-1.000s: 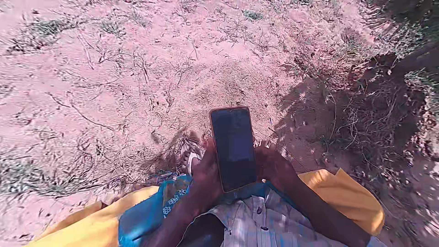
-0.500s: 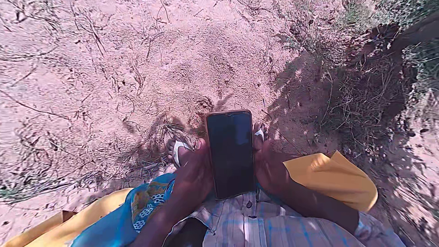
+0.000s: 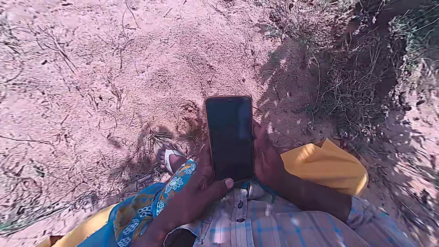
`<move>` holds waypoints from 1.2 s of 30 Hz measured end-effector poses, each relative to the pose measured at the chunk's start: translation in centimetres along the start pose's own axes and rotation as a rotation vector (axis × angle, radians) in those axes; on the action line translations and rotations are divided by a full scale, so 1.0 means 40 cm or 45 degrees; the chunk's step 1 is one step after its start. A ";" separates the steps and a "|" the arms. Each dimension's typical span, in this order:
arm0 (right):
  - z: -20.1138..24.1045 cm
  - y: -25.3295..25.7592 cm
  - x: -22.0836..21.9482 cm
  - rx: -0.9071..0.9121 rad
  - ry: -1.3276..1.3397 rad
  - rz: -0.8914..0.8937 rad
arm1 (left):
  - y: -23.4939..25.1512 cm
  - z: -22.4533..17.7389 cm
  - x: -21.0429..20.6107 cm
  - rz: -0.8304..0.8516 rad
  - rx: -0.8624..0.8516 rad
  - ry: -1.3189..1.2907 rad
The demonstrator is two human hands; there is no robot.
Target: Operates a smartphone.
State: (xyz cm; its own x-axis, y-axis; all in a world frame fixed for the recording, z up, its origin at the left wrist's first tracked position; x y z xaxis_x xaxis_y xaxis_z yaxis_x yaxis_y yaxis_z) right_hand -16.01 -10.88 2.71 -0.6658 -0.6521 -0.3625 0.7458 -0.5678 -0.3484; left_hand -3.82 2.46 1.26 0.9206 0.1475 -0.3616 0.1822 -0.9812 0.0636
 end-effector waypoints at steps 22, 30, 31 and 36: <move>-0.018 -0.002 0.016 0.182 -0.117 0.076 | 0.000 0.004 -0.010 -0.018 0.022 0.216; -0.023 0.001 0.014 0.188 -0.115 0.095 | -0.001 0.012 -0.009 -0.101 0.022 0.285; -0.024 0.002 0.013 0.185 -0.117 0.096 | -0.002 0.014 -0.007 -0.111 0.023 0.258; -0.027 0.001 0.014 0.173 -0.092 0.100 | -0.007 0.019 -0.002 -0.095 0.018 0.117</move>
Point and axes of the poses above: each hand's wrist, its own y-axis towards the middle knuckle, its own x-axis out of the back of the hand, z = x × y, the point moved 1 cm from there along y, towards the middle knuckle, and after that the axes turned 10 degrees about -x, right-handed, at the moved point
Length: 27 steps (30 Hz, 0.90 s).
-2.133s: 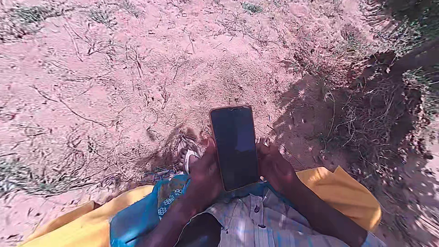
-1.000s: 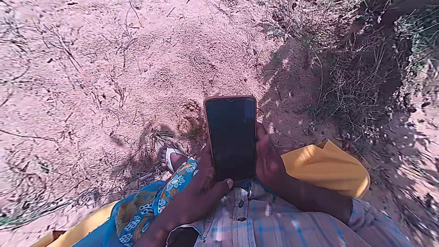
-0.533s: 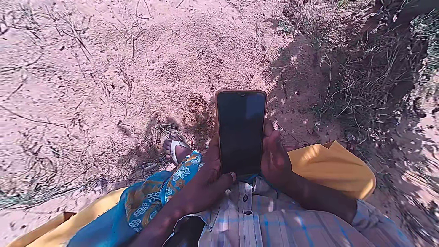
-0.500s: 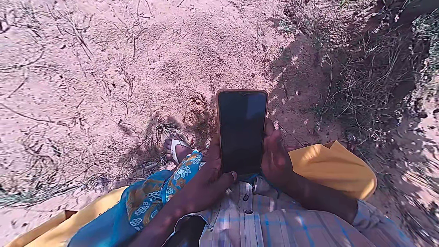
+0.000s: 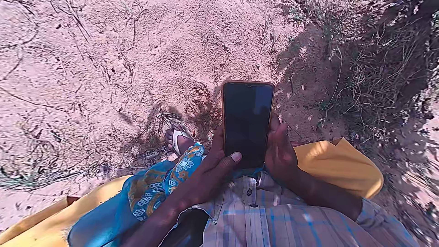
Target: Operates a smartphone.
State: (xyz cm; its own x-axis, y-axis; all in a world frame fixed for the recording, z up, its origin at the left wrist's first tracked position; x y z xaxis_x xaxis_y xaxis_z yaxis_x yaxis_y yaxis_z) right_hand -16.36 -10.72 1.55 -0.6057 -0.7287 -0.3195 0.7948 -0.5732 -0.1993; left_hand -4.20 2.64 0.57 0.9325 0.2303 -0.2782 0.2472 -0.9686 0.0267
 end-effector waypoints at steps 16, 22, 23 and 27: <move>-0.001 0.005 0.005 -0.162 0.030 -0.061 | 0.006 -0.004 -0.001 0.039 0.027 0.032; 0.002 0.006 -0.001 -0.177 0.047 -0.096 | 0.007 -0.005 -0.004 0.007 0.007 0.035; 0.005 0.006 -0.003 -0.195 0.056 -0.108 | 0.006 -0.004 -0.004 0.003 0.002 0.042; 0.017 0.003 -0.010 -0.213 0.069 -0.105 | 0.004 0.004 -0.007 -0.041 -0.034 0.002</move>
State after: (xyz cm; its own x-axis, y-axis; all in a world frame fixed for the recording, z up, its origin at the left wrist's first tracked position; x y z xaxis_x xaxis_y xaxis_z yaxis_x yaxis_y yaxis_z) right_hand -16.04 -10.75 2.28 -0.6698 -0.6580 -0.3441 0.7404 -0.5565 -0.3770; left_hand -4.46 2.42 0.49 0.9245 0.2612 -0.2777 0.2837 -0.9580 0.0431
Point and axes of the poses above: each hand's wrist, its own y-axis towards the middle knuckle, its own x-axis out of the back of the hand, z = x × y, the point moved 1 cm from there along y, towards the middle knuckle, and after that the axes turned 10 degrees about -x, right-handed, at the moved point
